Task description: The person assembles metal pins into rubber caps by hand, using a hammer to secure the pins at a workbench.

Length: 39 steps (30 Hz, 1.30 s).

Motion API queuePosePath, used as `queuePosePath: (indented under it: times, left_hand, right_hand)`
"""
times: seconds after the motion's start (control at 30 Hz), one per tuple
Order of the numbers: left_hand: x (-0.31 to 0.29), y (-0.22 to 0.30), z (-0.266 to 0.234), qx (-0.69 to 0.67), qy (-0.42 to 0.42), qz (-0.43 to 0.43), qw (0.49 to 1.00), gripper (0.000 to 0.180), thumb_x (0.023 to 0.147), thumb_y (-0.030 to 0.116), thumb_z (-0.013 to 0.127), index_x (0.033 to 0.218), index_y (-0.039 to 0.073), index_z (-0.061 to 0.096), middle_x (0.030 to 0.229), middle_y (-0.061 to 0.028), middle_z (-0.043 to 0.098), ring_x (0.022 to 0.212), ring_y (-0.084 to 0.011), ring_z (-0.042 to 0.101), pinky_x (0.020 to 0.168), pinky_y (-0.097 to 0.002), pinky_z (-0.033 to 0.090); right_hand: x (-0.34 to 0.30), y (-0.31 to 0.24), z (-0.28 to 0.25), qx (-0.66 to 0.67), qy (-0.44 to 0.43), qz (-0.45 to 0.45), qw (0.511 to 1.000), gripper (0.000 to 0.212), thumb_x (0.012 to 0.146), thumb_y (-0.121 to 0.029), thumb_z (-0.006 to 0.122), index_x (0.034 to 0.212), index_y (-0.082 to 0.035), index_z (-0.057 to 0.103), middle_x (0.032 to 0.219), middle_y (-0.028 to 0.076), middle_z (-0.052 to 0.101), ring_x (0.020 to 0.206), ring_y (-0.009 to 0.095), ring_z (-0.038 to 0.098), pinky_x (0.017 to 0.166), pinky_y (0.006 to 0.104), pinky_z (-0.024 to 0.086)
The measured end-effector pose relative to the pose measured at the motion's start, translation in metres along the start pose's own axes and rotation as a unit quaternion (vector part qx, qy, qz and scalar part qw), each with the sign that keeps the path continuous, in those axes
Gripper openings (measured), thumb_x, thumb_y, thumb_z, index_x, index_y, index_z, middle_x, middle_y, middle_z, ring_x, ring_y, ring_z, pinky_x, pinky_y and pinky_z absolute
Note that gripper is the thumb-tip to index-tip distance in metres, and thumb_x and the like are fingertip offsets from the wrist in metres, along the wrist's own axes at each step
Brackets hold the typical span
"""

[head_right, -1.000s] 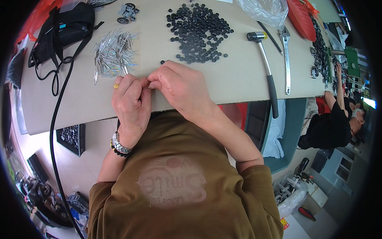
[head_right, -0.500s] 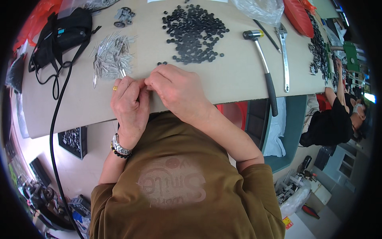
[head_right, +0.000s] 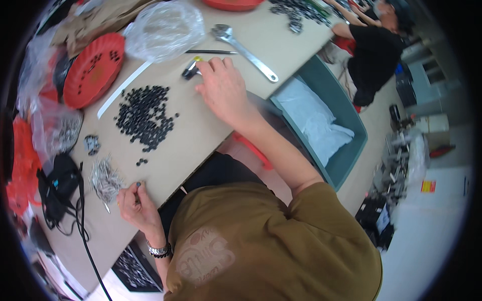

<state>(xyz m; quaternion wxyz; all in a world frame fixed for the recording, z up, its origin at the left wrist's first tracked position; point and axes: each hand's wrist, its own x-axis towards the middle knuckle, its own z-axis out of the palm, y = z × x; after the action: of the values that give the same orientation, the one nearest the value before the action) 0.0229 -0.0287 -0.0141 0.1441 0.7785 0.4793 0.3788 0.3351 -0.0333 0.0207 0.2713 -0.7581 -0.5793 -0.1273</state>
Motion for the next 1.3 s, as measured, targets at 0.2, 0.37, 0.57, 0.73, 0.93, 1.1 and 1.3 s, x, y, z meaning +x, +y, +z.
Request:
queuePosePath:
  times: [0.2, 0.37, 0.57, 0.73, 0.93, 1.1, 1.3]
  left_hand:
    - [0.007, -0.003, 0.002, -0.002, -0.016, -0.059, 0.998, 0.009, 0.081, -0.001, 0.075, 0.089, -0.002, 0.074, 0.071, -0.0058, 0.054, 0.071, -0.0214, 0.049, 0.065, -0.0355, 0.040]
    - [0.006, -0.002, 0.003, 0.011, -0.014, -0.063, 0.998, 0.009, 0.081, -0.001, 0.075, 0.090, -0.002, 0.074, 0.071, -0.0058, 0.055, 0.071, -0.0207, 0.050, 0.063, -0.0348, 0.040]
    - [0.002, -0.006, 0.003, 0.012, 0.000, -0.036, 0.999, 0.010, 0.083, 0.002, 0.076, 0.092, -0.003, 0.074, 0.071, -0.0050, 0.054, 0.068, -0.0184, 0.048, 0.061, -0.0332, 0.040]
    - [0.001, -0.011, 0.002, 0.024, 0.019, -0.023, 0.999, 0.012, 0.084, 0.004, 0.077, 0.093, -0.003, 0.074, 0.071, -0.0056, 0.055, 0.065, -0.0184, 0.049, 0.058, -0.0328, 0.040]
    - [0.009, -0.001, -0.001, -0.010, 0.011, -0.001, 1.000, 0.010, 0.081, 0.001, 0.076, 0.090, -0.001, 0.073, 0.074, -0.0119, 0.061, 0.071, -0.0290, 0.057, 0.071, -0.0372, 0.044]
    - [0.008, -0.004, 0.001, -0.017, 0.022, -0.026, 0.999, 0.010, 0.079, -0.001, 0.077, 0.087, 0.000, 0.072, 0.071, -0.0099, 0.057, 0.070, -0.0272, 0.051, 0.068, -0.0376, 0.042]
    - [0.006, -0.008, 0.001, -0.015, 0.025, -0.013, 0.999, 0.016, 0.075, -0.005, 0.075, 0.089, 0.002, 0.072, 0.078, -0.0084, 0.060, 0.073, -0.0284, 0.053, 0.068, -0.0389, 0.044]
  right_hand:
    - [-0.013, 0.035, 0.022, -0.081, -0.010, 0.024, 0.996, 0.030, 0.082, -0.010, 0.071, 0.111, -0.003, 0.066, 0.103, 0.011, 0.056, 0.099, 0.030, 0.056, 0.082, 0.0395, 0.052]
    - [-0.016, 0.026, 0.016, -0.088, 0.000, 0.019, 0.996, 0.022, 0.086, -0.003, 0.061, 0.108, -0.002, 0.064, 0.098, 0.012, 0.053, 0.092, 0.030, 0.060, 0.076, 0.0399, 0.056]
    - [-0.021, -0.038, -0.032, 0.146, -0.026, -0.056, 0.987, 0.030, 0.088, -0.003, 0.059, 0.118, -0.001, 0.059, 0.098, 0.014, 0.054, 0.079, 0.035, 0.066, 0.064, 0.0449, 0.057]
    - [-0.036, -0.091, -0.040, 0.273, -0.238, -0.141, 0.921, 0.033, 0.093, -0.005, 0.061, 0.126, -0.004, 0.061, 0.097, 0.011, 0.056, 0.078, 0.031, 0.066, 0.062, 0.0410, 0.055]
    - [-0.040, -0.099, -0.038, 0.237, -0.237, -0.161, 0.928, 0.043, 0.091, 0.000, 0.061, 0.134, -0.005, 0.060, 0.098, 0.012, 0.058, 0.073, 0.031, 0.064, 0.063, 0.0405, 0.054]
    - [-0.039, -0.105, -0.031, 0.227, -0.272, -0.181, 0.917, 0.035, 0.093, -0.005, 0.061, 0.129, -0.005, 0.060, 0.096, 0.009, 0.053, 0.072, 0.031, 0.063, 0.057, 0.0411, 0.053]
    - [-0.042, -0.116, -0.032, 0.230, -0.280, -0.206, 0.909, 0.037, 0.093, -0.004, 0.060, 0.130, -0.005, 0.060, 0.095, 0.010, 0.053, 0.068, 0.032, 0.063, 0.055, 0.0409, 0.053]
